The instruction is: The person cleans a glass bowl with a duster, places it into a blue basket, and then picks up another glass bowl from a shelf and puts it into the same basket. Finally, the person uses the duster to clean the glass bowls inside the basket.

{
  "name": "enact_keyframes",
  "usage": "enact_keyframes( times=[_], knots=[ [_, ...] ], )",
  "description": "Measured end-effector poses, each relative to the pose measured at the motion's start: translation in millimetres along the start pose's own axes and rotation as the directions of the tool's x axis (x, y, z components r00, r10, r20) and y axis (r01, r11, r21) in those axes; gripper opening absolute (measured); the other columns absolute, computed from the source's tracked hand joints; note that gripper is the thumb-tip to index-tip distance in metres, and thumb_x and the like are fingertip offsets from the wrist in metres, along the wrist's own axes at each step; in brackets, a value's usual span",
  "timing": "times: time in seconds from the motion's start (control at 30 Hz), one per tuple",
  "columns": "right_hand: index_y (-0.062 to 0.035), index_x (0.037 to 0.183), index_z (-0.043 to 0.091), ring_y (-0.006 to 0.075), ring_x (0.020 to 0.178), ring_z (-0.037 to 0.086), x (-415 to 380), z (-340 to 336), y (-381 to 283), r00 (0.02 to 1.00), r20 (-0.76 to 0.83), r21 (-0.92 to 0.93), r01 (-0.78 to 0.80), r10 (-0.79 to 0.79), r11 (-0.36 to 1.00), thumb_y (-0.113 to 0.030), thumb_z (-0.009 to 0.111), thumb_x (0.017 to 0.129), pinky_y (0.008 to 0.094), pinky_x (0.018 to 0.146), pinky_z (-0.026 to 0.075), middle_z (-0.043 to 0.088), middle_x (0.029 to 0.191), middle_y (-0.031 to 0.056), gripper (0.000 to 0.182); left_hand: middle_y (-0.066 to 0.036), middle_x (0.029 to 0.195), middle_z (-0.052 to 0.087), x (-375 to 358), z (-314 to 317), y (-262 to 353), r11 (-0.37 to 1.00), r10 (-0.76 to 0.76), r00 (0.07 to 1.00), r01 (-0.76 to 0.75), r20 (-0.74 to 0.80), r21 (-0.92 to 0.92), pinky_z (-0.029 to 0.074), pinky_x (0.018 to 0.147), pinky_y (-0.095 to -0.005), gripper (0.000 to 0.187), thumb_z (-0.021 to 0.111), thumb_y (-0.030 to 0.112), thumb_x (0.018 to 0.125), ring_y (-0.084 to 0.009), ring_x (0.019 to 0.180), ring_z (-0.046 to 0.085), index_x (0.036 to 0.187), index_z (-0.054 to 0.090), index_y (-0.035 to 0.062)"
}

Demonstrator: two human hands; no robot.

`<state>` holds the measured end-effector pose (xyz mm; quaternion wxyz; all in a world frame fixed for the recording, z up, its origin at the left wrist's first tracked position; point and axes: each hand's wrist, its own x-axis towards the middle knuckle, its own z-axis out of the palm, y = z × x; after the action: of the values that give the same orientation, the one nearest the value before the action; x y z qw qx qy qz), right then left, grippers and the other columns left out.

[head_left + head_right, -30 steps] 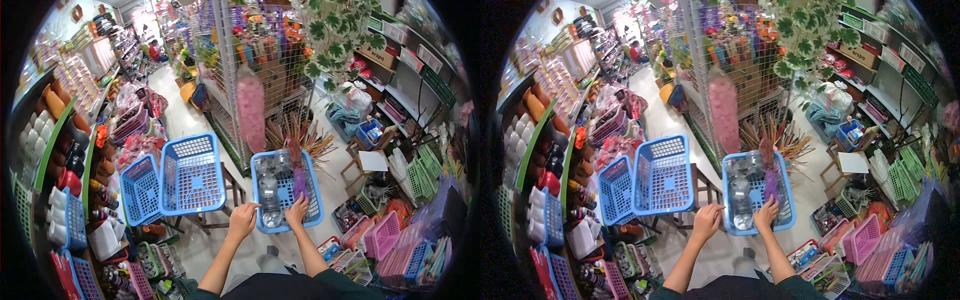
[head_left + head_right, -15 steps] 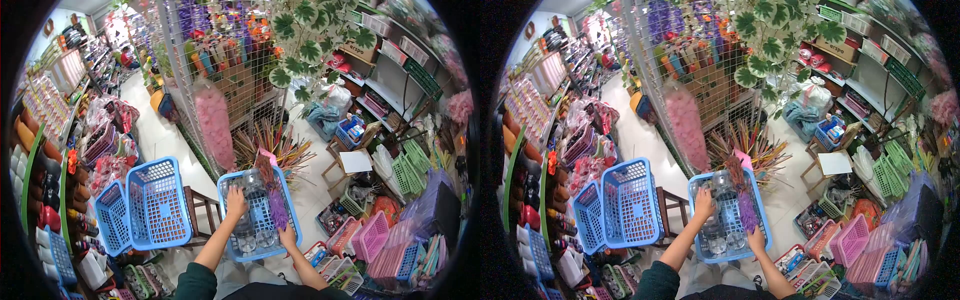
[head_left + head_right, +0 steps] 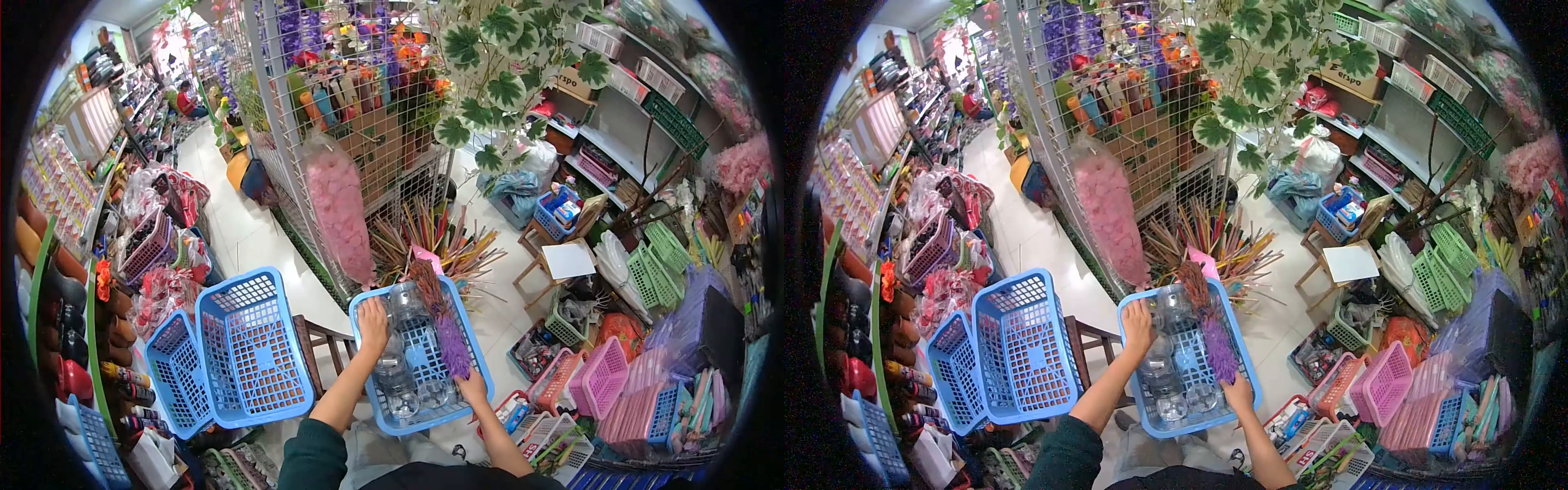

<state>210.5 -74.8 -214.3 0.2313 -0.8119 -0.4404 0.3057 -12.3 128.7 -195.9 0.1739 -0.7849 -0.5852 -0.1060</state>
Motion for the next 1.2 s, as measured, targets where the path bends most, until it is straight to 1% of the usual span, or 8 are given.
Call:
enact_keyframes(
  times=[0.3,0.53,0.6,0.8,0.87,0.93,1.07,1.2],
  knots=[
    [-0.0096,0.119,0.056,0.0406,0.094,0.061,-6,-40,-15,0.994,-0.112,0.006,0.002,-0.001,1.0,-0.02,0.061,0.079,0.0451,0.081,0.047,0.065,0.098,0.0221,0.042,-0.019,0.119,0.041,-18,-97,-32,0.536,-0.262,0.965,0.123,-0.026,-0.835,0.04,0.098,-0.0397,0.089,0.084,0.013,0.047,-0.0385,0.114,0.045,0.122,0.038,-0.0018],
    [-0.007,0.115,0.06,0.0376,0.09,0.062,-33,-137,-33,0.87,-0.324,-0.004,0.39,-0.371,0.921,-0.015,0.059,0.073,0.0453,0.078,0.045,0.066,0.098,0.0197,0.042,-0.015,0.118,0.047,-37,-154,-23,0.444,-0.348,0.926,0.028,-0.143,-0.895,0.04,0.098,-0.0386,0.091,0.088,0.022,0.047,-0.0331,0.114,0.047,0.122,0.042,0.0004],
    [-0.0065,0.108,0.064,0.0315,0.092,0.058,-44,-174,-29,0.666,-0.309,-0.343,0.588,-0.679,0.733,-0.016,0.06,0.067,0.0425,0.081,0.039,0.065,0.097,0.0134,0.042,-0.015,0.117,0.049,-39,-168,-21,0.413,-0.39,0.906,0.013,-0.164,-0.911,0.04,0.098,-0.0393,0.089,0.089,0.025,0.049,-0.0321,0.112,0.049,0.122,0.044,0.0005],
    [-0.0039,0.099,0.063,0.0295,0.089,0.047,-78,-258,-64,0.601,-0.344,-0.535,0.507,-0.722,0.676,-0.018,0.057,0.058,0.0418,0.083,0.032,0.055,0.086,0.0109,0.043,-0.015,0.114,0.05,-36,-204,-4,0.538,-0.319,0.883,-0.13,-0.344,-0.833,0.041,0.095,-0.0395,0.088,0.089,0.024,0.05,-0.0324,0.109,0.05,0.123,0.045,-0.0003],
    [-0.0066,0.098,0.065,0.0278,0.086,0.046,-84,-273,-65,0.563,-0.317,-0.552,0.545,-0.763,0.631,-0.02,0.061,0.056,0.0424,0.082,0.031,0.051,0.082,0.0086,0.044,-0.014,0.111,0.05,-36,-200,6,0.21,-0.363,0.914,-0.108,-0.18,-0.972,0.043,0.093,-0.0394,0.09,0.089,0.024,0.05,-0.0327,0.106,0.052,0.124,0.045,0.0],
    [-0.0054,0.096,0.065,0.0279,0.086,0.045,-99,-293,-71,0.562,-0.299,-0.562,0.549,-0.771,0.618,-0.023,0.06,0.056,0.0432,0.083,0.03,0.05,0.081,0.0086,0.044,-0.014,0.109,0.05,-33,-211,4,0.221,-0.418,0.875,-0.164,-0.245,-0.961,0.044,0.091,-0.039,0.09,0.089,0.025,0.049,-0.0316,0.102,0.053,0.124,0.046,0.0004],
    [-0.0076,0.097,0.066,0.0277,0.085,0.045,-109,-304,-76,0.485,-0.42,-0.65,0.429,-0.767,0.627,-0.024,0.059,0.055,0.0434,0.084,0.03,0.048,0.08,0.0082,0.046,-0.013,0.108,0.052,-31,-247,10,0.511,-0.363,0.85,-0.162,-0.383,-0.844,0.045,0.091,-0.0356,0.085,0.09,0.022,0.05,-0.0271,0.102,0.055,0.119,0.048,-0.0014],
    [-0.0068,0.093,0.067,0.0275,0.084,0.045,-128,-319,-83,0.522,-0.323,-0.619,0.514,-0.789,0.593,-0.024,0.057,0.054,0.0436,0.083,0.03,0.047,0.08,0.0096,0.044,-0.014,0.11,0.053,-30,-258,9,0.284,-0.387,0.877,-0.181,-0.285,-0.942,0.046,0.089,-0.0396,0.089,0.088,0.024,0.05,-0.0316,0.102,0.055,0.125,0.047,0.0005]
  ],
)
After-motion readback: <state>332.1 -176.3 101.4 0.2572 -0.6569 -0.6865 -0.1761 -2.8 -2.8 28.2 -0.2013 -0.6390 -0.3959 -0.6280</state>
